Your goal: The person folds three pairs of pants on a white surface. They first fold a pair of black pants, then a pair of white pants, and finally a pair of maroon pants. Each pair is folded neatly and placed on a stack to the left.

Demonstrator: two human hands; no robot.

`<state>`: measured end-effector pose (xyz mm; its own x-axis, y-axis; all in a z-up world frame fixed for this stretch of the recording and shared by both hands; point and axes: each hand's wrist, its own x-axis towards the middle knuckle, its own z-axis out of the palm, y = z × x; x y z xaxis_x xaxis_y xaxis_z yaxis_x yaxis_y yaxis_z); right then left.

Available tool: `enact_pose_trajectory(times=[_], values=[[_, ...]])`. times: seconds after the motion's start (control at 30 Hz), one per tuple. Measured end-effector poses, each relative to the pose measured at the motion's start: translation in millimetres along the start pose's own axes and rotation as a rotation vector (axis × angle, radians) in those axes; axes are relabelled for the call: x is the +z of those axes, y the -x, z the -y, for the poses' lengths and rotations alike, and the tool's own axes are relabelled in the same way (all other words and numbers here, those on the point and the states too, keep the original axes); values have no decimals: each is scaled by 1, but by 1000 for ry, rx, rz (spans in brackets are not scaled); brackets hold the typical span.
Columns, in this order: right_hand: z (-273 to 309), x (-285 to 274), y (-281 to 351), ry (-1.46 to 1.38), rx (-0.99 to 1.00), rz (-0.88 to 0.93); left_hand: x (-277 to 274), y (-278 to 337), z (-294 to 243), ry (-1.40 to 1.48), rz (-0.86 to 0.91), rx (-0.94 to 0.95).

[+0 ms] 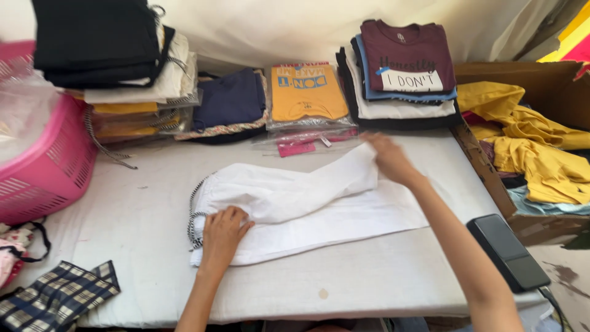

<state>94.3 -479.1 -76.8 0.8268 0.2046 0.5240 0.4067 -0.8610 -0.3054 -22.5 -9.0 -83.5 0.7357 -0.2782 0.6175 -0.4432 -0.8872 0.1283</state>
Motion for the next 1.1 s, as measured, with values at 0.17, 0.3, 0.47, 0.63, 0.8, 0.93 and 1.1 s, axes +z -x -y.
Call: enact_pose_trajectory(times=[0.17,0.3,0.47,0.63,0.8,0.93,1.1], values=[[3,31,-32,291,-68,383,-25,2,-1,130,-52,-132],[6,-20,-11,333,-198,-109,-20,20,14,103,-87,-70],[8,-74,83,644,-136,-114,-12,38,10,-130,6,431],[7,-76,129,687,-82,172,-25,29,14,-132,-12,296],[-3,-73,135,606,17,69,-14,60,36,-187,96,210],[-4,-82,159,541,44,-21,-21,83,44,-57,32,106],[1,-91,191,549,33,113,-1,125,72,-245,90,411]])
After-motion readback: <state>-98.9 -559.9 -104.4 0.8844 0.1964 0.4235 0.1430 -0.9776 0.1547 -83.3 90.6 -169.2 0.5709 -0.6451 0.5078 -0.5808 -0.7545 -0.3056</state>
